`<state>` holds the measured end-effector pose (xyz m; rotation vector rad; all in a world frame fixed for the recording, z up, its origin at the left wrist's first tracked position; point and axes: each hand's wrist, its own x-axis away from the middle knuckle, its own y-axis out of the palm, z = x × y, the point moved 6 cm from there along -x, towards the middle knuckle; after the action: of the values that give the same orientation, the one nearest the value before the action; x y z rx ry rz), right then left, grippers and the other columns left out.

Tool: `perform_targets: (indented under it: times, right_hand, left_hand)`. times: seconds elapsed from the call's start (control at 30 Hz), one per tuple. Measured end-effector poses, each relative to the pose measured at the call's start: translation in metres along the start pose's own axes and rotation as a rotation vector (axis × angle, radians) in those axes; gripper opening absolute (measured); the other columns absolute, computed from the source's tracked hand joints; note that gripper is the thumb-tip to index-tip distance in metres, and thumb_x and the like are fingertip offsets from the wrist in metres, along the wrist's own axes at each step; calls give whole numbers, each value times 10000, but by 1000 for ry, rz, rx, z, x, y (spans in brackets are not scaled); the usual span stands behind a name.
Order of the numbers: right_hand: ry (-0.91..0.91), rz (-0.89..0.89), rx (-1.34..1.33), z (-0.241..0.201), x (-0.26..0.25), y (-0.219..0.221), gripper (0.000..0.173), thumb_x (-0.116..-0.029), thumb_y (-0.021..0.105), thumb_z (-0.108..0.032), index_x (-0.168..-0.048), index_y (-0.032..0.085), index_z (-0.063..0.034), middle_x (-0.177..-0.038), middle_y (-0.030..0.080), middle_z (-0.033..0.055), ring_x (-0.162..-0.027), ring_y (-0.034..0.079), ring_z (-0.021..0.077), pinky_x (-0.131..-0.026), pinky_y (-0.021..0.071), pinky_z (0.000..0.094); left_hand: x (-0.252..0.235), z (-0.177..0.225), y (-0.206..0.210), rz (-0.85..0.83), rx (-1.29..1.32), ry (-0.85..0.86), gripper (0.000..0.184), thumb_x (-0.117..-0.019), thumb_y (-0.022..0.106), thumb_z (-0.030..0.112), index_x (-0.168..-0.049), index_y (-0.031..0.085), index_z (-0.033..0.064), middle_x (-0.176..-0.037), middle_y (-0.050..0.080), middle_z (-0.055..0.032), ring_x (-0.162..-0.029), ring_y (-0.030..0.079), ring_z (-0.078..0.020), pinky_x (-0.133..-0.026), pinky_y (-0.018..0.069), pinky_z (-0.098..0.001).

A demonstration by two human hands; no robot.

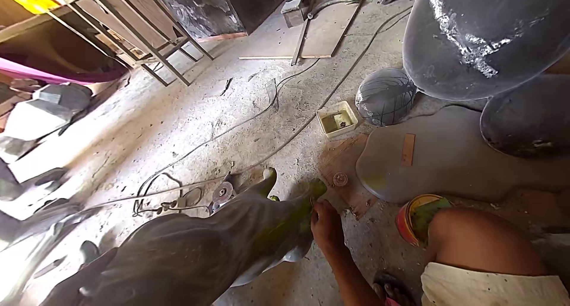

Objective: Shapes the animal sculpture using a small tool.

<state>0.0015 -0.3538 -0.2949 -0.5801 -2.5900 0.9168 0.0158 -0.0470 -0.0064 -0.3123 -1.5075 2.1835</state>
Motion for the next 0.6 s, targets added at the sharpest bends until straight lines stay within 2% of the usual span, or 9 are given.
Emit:
perform_targets:
  times: [0.13,0.23,0.3,0.37,0.4,0.47,0.5,0.53,0.6]
  right_hand:
    - [-32,27,-15,13,16,10,421,-984,537,-163,-1381,675,-202,-1150,677,73,-976,686,181,-872,578,330]
    - [-61,127,-64,30,30,13,382,-947,574,-163,-1288,736,-222,-1121,685,53,-952,685,150,-838,586,311]
    - [-83,253,-130,37,31,7,352,-927,599,-150,-1234,763,-205,-1107,702,57,-938,693,149,-819,596,320]
    - [-86,287,-141,35,21,-6,375,-942,592,-146,-1283,738,-203,-1132,713,55,-963,701,149,-847,597,326]
    - [-76,256,-126,30,15,-11,406,-950,583,-147,-1331,709,-207,-1142,719,58,-985,702,159,-883,588,337]
    - [-38,141,-77,18,1,-19,459,-975,555,-157,-1421,641,-227,-1173,719,81,-1043,696,195,-948,560,372]
    - [-13,78,-46,12,-6,-20,470,-986,542,-168,-1442,620,-249,-1193,709,82,-1064,690,203,-958,554,380]
    - [13,11,-22,8,-12,-21,468,-1002,528,-183,-1456,603,-268,-1227,692,83,-1093,679,210,-970,548,390]
    - [49,-83,12,-1,-19,-22,456,-1018,510,-191,-1459,598,-270,-1273,668,86,-1144,660,219,-995,535,397]
  left_hand:
    - [0,-15,-1,13,12,34,1176,-666,968,352,-1545,297,-49,-1476,448,-326,-1366,503,-387,-1095,476,-522]
    - [-2,-13,0,13,21,42,1176,-668,964,361,-1534,297,-72,-1473,451,-324,-1365,501,-384,-1108,466,-509]
    - [-3,5,0,14,13,19,1122,-677,959,320,-1504,329,-103,-1455,470,-331,-1353,511,-389,-1123,451,-496]
    - [-5,33,2,29,-9,-52,1003,-675,934,266,-1440,424,-136,-1382,554,-318,-1284,574,-358,-1116,446,-448]
    - [-3,28,3,31,-11,-52,1005,-677,942,297,-1442,442,-121,-1374,573,-303,-1271,589,-341,-1105,458,-441]
    - [7,-5,2,37,-37,16,1127,-710,916,504,-1547,351,2,-1490,507,-209,-1368,524,-263,-1145,446,-413]
    - [9,-10,0,69,-42,48,1140,-700,914,532,-1551,355,18,-1500,505,-199,-1377,520,-258,-1149,443,-416]
    - [9,-12,0,87,-51,70,1142,-694,920,526,-1544,360,7,-1491,510,-215,-1373,522,-279,-1147,439,-431]
    - [5,-9,-1,70,-42,64,1152,-668,957,404,-1530,345,-55,-1459,494,-305,-1365,504,-375,-1148,410,-487]
